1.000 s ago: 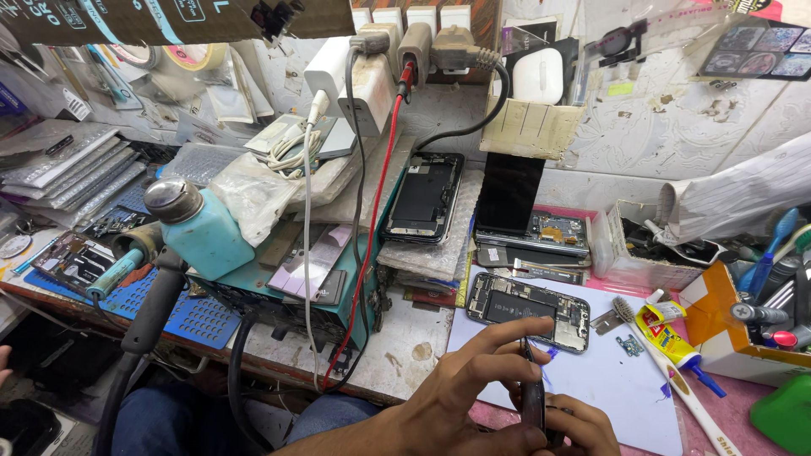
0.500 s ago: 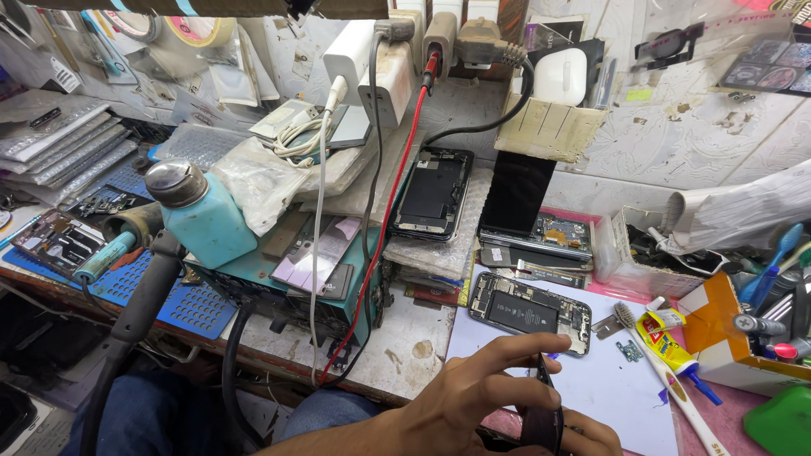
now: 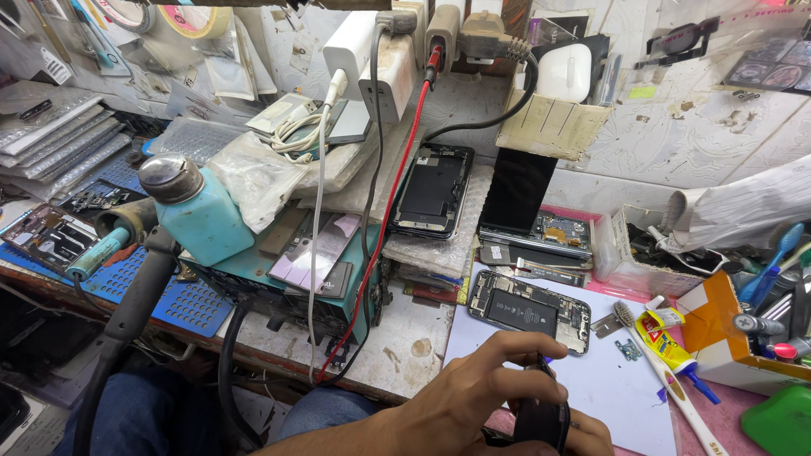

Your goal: The person disassembles a smartphone, removes the back cover and battery, and uses a metal prying tool to separate the screen assembly from the frame. They then reassemble the device by reconnecting the screen and placing the back cover back on.

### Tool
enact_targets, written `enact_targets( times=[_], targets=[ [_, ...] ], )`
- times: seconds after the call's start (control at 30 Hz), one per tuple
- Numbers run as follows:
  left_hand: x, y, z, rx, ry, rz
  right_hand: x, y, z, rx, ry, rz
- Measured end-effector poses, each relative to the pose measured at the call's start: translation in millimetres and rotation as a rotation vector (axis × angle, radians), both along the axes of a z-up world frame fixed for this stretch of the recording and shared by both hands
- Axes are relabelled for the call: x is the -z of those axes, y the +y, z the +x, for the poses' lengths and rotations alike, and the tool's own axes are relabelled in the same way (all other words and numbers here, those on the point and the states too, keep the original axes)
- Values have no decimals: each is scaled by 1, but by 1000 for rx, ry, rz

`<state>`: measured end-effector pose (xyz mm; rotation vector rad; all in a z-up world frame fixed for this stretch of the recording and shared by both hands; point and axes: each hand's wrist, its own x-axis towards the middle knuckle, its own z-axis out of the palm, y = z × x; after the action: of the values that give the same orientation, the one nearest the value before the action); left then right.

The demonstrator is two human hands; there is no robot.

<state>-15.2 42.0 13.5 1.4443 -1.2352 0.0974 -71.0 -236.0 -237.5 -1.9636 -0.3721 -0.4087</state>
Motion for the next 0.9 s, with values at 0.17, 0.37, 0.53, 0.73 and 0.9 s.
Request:
enact_targets(
  times=[0.17,0.37,0.53,0.73,0.9],
  targets=[
    [-7,-2,3,-44,65,86,-17,36,-6,-14,-108,505],
    [-5,-6,12,-99,87,141,-68,47,1,23,67,564],
    [1,-11,13,-159,43,128,-93,53,0,73,92,488],
    [-3,-18,7,-215,167,39,-113,50,-3,127,101,467],
    [-13,-21,7,-245,130,3,-128,58,0,252,67,533]
  ],
)
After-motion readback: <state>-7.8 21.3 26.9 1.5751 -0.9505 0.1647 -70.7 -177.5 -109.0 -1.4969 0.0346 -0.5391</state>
